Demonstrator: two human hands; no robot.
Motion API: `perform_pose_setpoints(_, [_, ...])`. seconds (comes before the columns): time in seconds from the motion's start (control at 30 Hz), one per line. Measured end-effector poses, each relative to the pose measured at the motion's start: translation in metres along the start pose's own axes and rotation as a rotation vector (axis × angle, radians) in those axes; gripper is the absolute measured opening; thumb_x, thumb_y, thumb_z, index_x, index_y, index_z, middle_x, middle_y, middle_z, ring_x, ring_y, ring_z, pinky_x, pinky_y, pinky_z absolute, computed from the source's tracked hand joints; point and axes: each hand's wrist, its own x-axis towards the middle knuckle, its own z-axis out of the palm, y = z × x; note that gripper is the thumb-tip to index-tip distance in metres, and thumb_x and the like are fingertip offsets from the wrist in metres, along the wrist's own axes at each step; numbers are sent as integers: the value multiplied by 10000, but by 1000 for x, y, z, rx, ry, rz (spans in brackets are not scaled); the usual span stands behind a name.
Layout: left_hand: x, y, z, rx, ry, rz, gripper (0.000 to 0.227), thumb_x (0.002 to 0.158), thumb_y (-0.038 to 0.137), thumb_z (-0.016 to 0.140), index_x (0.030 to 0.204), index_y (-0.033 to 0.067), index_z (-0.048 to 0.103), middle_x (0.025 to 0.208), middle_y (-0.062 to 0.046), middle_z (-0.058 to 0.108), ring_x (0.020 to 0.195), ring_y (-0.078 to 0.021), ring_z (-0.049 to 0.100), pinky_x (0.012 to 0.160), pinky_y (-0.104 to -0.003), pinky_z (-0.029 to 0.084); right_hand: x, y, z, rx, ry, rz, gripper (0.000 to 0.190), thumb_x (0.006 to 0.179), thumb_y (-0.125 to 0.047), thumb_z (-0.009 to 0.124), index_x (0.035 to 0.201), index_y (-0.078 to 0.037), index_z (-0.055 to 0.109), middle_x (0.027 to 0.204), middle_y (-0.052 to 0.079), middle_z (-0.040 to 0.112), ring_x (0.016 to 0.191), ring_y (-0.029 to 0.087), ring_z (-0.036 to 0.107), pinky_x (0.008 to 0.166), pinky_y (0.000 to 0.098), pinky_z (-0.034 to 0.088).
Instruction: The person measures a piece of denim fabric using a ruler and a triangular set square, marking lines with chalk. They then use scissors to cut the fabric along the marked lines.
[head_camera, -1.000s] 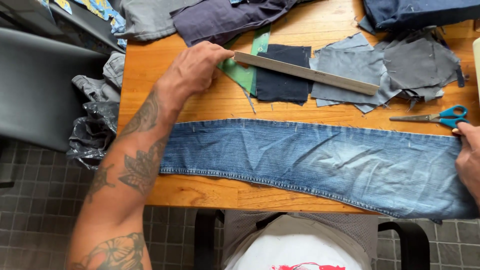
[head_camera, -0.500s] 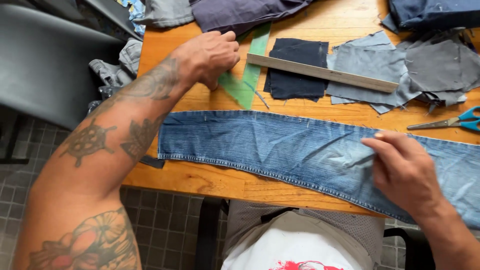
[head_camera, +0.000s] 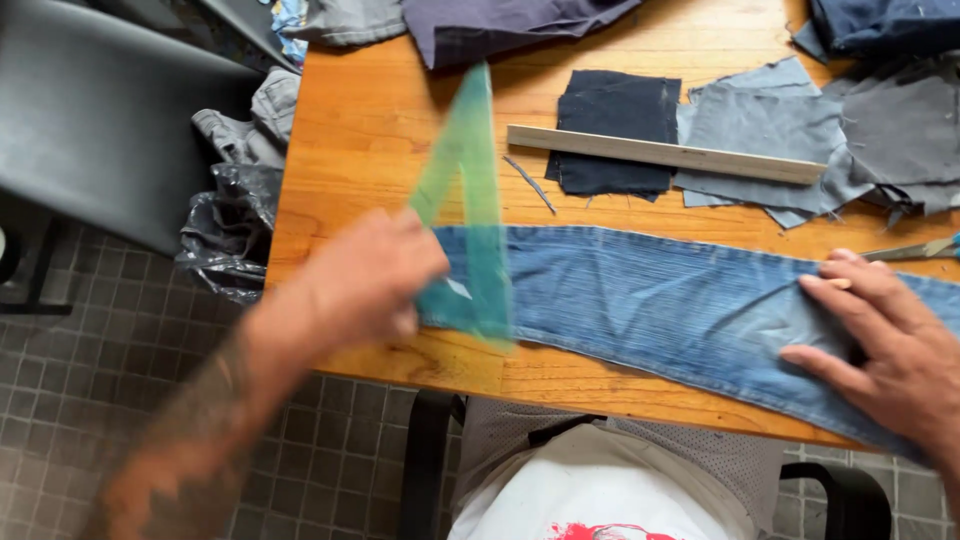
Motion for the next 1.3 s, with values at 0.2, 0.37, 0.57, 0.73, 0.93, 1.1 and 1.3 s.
perform_pose_setpoints(0.2, [15, 106, 25, -37, -190, 139, 355, 945, 135, 857, 1273, 163, 723, 1210, -24, 720, 1096, -210, 595, 989, -433, 502, -3, -3, -16, -121, 155, -94, 612, 954, -270, 998, 1401, 111, 825, 1505, 328, 787, 1536, 552, 768, 1418, 706, 595])
perform_pose_setpoints(0.37, [39, 112, 36, 139, -93, 312, 102, 1103, 238, 751, 1180, 223, 687, 1180, 0, 681, 1053, -219, 585, 831, -409, 477, 20, -59, -26, -355, 136, -279, 816, 968, -473, 1094, 1500, 63, 782, 1548, 298, 722, 1531, 510, 719, 1406, 680, 457])
perform_pose_setpoints(0.57, [51, 89, 39, 244, -59, 366, 16, 1129, 265, 686, 1145, 261, 685, 1110, 36, 674, 1053, -213, 613, 871, -418, 500, 52, -93, -7, -532, 108, -306, 620, 1056, -314, 1086, 1512, -6, 799, 1499, 228, 734, 1487, 458, 787, 1375, 613, 384])
perform_pose_setpoints(0.73, [49, 76, 43, 291, -33, 401, 67, 1157, 229, 661, 1107, 265, 687, 1076, 47, 648, 1063, -224, 598, 941, -412, 509, 72, -100, 4, -376, 103, -364, 345, 1126, -129, 853, 1452, -24, 806, 1410, 176, 767, 1365, 391, 837, 1273, 597, 520])
perform_pose_setpoints(0.93, [53, 73, 37, 262, 84, 411, 46, 1137, 251, 707, 1102, 278, 719, 1134, 37, 667, 1122, -246, 623, 1109, -444, 519, 48, -56, 20, -120, -10, -261, 491, 1070, -201, 812, 1549, -122, 734, 1495, 170, 718, 1289, 383, 733, 1135, 554, 591])
perform_pose_setpoints(1.1, [55, 85, 34, 47, 246, 263, 218, 1033, 136, 859, 1246, 146, 813, 1496, -118, 710, 1287, -299, 673, 1167, -477, 582, 47, -35, 22, 169, -57, -6, 562, 986, -125, 863, 1535, -81, 753, 1449, 210, 717, 1295, 365, 724, 1218, 498, 595])
perform_pose_setpoints(1.3, [44, 133, 66, -426, 311, -110, 659, 1106, 488, 771, 1526, -13, 688, 1731, -260, 589, 1660, -452, 521, 1378, -617, 405, 51, -18, 15, 173, -87, 56, 778, 891, -289, 928, 1605, -66, 714, 1498, 199, 687, 1395, 354, 686, 1299, 474, 556])
